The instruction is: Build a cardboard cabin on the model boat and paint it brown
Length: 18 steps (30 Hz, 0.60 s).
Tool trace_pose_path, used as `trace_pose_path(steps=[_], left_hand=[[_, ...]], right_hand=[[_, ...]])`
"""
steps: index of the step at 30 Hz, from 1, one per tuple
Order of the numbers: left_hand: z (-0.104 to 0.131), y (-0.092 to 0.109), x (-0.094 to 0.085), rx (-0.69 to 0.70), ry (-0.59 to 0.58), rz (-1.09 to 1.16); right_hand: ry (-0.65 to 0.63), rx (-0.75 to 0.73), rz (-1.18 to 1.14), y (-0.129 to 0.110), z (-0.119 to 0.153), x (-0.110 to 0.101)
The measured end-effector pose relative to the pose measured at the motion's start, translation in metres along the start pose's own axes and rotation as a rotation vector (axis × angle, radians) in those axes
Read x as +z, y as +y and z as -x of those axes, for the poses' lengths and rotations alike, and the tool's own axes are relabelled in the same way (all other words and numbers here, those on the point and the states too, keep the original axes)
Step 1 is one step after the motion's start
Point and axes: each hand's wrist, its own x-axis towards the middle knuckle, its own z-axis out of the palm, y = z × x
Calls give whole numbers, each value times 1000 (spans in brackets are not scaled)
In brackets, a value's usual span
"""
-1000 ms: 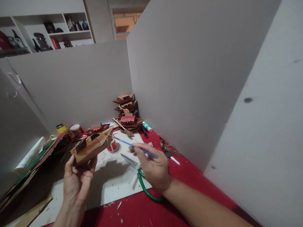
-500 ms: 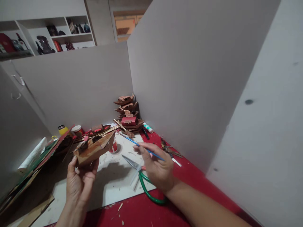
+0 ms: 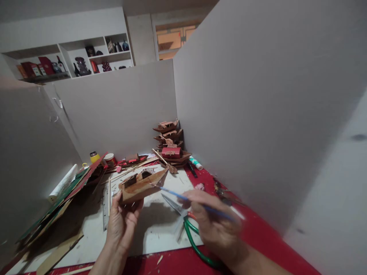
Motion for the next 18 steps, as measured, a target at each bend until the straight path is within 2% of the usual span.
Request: trace_pose_path(steps=[3, 5, 8, 12, 18], left_hand=[[0, -1, 0, 9, -1, 2], [0, -1, 0, 11, 14, 4], [0, 1, 1, 9, 39, 0], [0, 5, 3, 4, 22, 30], [-2, 12, 5, 27, 47, 84]], right_hand=[[-251, -199, 13, -4, 6, 6], [-361, -214, -23, -7, 6, 13], [-429, -215, -124, -10, 2, 25], [-419, -212, -114, -7, 2, 28], [-255, -88, 35, 6, 8, 13]])
